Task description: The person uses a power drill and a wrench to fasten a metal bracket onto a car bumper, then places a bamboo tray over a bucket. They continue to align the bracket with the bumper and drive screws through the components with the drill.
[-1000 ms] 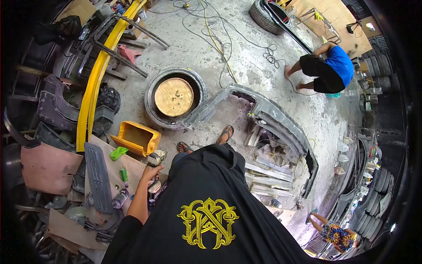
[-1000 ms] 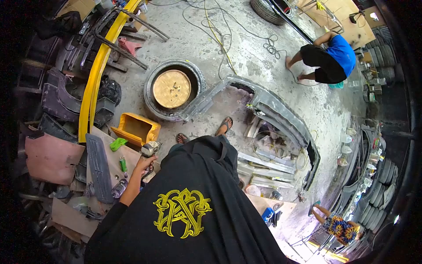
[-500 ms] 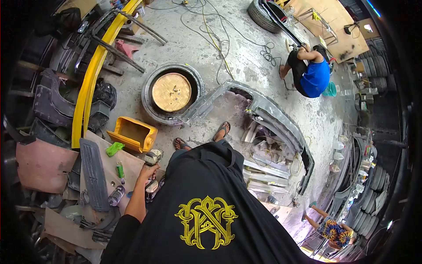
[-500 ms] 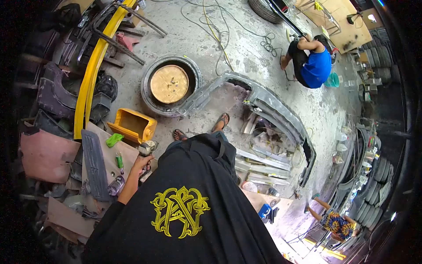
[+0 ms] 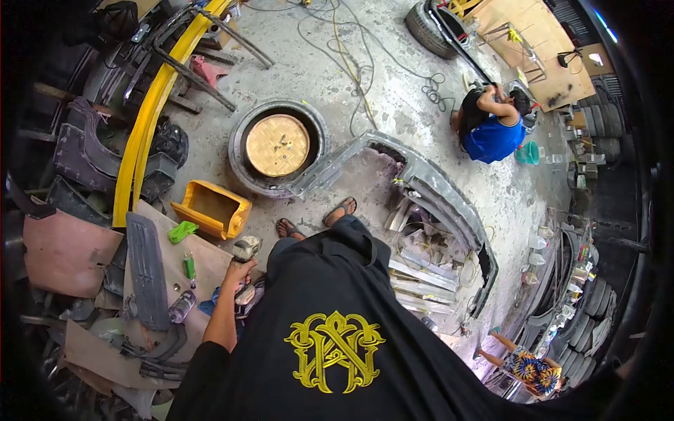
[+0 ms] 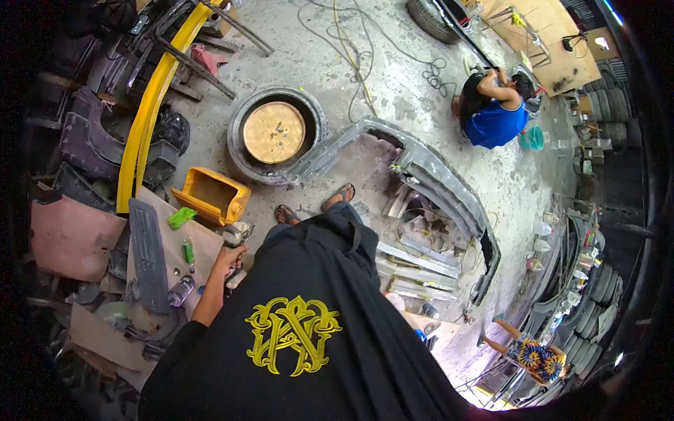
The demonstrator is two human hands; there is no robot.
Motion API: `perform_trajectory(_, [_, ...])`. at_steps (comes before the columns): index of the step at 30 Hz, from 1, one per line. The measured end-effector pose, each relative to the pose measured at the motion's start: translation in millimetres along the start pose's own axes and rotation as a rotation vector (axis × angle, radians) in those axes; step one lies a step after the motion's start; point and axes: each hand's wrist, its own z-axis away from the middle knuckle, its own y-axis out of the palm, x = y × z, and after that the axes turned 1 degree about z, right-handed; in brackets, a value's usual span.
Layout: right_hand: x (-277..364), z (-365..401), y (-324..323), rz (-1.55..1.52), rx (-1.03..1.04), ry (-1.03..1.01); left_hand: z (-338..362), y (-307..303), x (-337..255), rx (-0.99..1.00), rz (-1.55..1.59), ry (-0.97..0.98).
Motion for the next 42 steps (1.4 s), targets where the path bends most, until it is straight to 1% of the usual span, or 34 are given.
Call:
perform_trajectory(1, [-1.6,-7.7,-1.8,0.022,-0.012,-0.001,-0.8,1.3,-4.8,0.007,0.041,-0.007])
perform_trajectory(3, [-0.7,-26.8,-6.3,0.07,-0.047,-0.026,-3.9,8.5,-16.4,-0.016,0.014,0.047])
perform_trajectory(5, [11.3,-45.1,2.3,0.102,-0.091,-0.083,-5.3,14.4,-30.8,-0.011,0.061,0.079])
perform_trajectory(7, [30.2,-55.2,40.5,0.053,-0.101,-0.145,-1.0,23.1,-56.1,-0.069,0.039,0.09])
perform_trajectory(8, [37.5,-55.3,75.5,-0.025,-0.06,-0.143,-0.4,26.4,-66.8,-0.077,0.037,0.111])
perform_trajectory(9, [41.9,-54.8,116.4,-0.154,0.063,-0.057,-0.9,29.2,-79.3,-0.085,0.03,0.132])
perform_trajectory(10, [49.7,-35.6,176.1,-0.317,0.327,0.141,4.5,32.7,-95.7,-0.116,0.01,0.116])
perform_trajectory(11, [58.9,-7.9,231.7,-0.408,0.609,0.331,11.6,38.7,-110.1,-0.142,0.007,0.097])
perform_trajectory(12, [60.9,23.2,295.5,-0.572,0.948,0.273,16.4,44.2,-128.8,-0.145,0.048,0.129])
perform_trajectory(13, [28.9,68.7,366.7,-0.727,1.18,0.277,14.0,45.4,-145.2,-0.143,0.08,0.16])
perform_trajectory(14, [0.3,127.9,429.9,-0.687,1.24,0.386,5.9,43.7,-155.6,-0.124,0.095,0.121])
perform_trajectory(15, [-7.1,175.2,469.6,-0.596,1.309,0.453,3.1,45.8,-171.5,-0.125,0.066,0.089])
perform_trajectory(16, [-22.8,226.3,505.6,-0.565,1.323,0.587,1.8,53.5,-197.2,-0.127,0.098,0.039])
perform_trajectory(17, [-40.7,269.2,538.6,-0.372,1.4,0.598,-4.0,61.1,-220.0,-0.129,0.137,-0.009])
perform_trajectory(18, [-51.0,312.9,562.0,-0.458,1.364,0.777,-15.5,65.4,-234.9,-0.118,0.133,-0.02])
perform_trajectory(19, [-55.2,338.4,578.6,-0.511,1.44,0.799,-40.5,57.6,-233.2,-0.048,0.102,-0.064])
perform_trajectory(21, [-61.4,382.6,611.7,-0.509,1.516,0.78,-82.4,61.9,-246.5,-0.01,0.002,-0.09])
perform_trajectory(22, [-51.0,385.4,616.3,-0.504,1.522,0.808,-106.7,63.2,-246.2,-0.006,-0.009,-0.114])
perform_trajectory(24, [-39.1,386.2,635.4,-0.501,1.496,0.953,-161.8,68.4,-244.9,0.084,0.045,-0.198])
perform_trajectory(25, [-49.1,404.6,657.3,-0.49,1.488,0.982,-187.9,74.9,-244.0,0.098,0.032,-0.218])
perform_trajectory(27, [-65.7,447.9,695.2,-0.376,1.268,0.648,-236.7,85.7,-232.8,0.111,0.071,-0.267])
perform_trajectory(28, [-64.3,458.6,707.4,-0.478,1.183,0.728,-261.1,88.5,-222.7,0.133,0.068,-0.265])
perform_trajectory(29, [-64.8,466.6,722.9,-0.498,1.203,0.773,-284.9,90.3,-211.8,0.136,0.09,-0.305])
perform_trajectory(31, [-66.2,489.0,747.5,-0.499,1.232,0.847,-317.5,93.8,-198.3,0.189,0.092,-0.31])
perform_trajectory(33, [-41.4,479.2,764.0,-0.651,1.142,1.338,-340.2,95.3,-186.4,0.208,0.111,-0.365])
perform_trajectory(34, [-35.7,485.7,772.6,-0.639,1.135,1.356,-350.4,94.5,-180.8,0.242,0.125,-0.384])
perform_trajectory(36, [-27.9,496.4,790.5,-0.624,0.971,1.374,-368.0,95.4,-172.0,0.287,0.154,-0.402])
perform_trajectory(37, [-25.2,503.0,796.8,-0.616,0.967,1.383,-373.8,95.4,-167.4,0.292,0.151,-0.412])
perform_trajectory(39, [-17.9,509.8,808.0,-0.663,0.858,1.398,-384.2,95.4,-163.3,0.344,0.168,-0.406])
perform_trajectory(42, [-9.0,513.0,817.8,-0.675,0.851,1.43,-391.8,95.7,-162.3,0.377,0.139,-0.406])
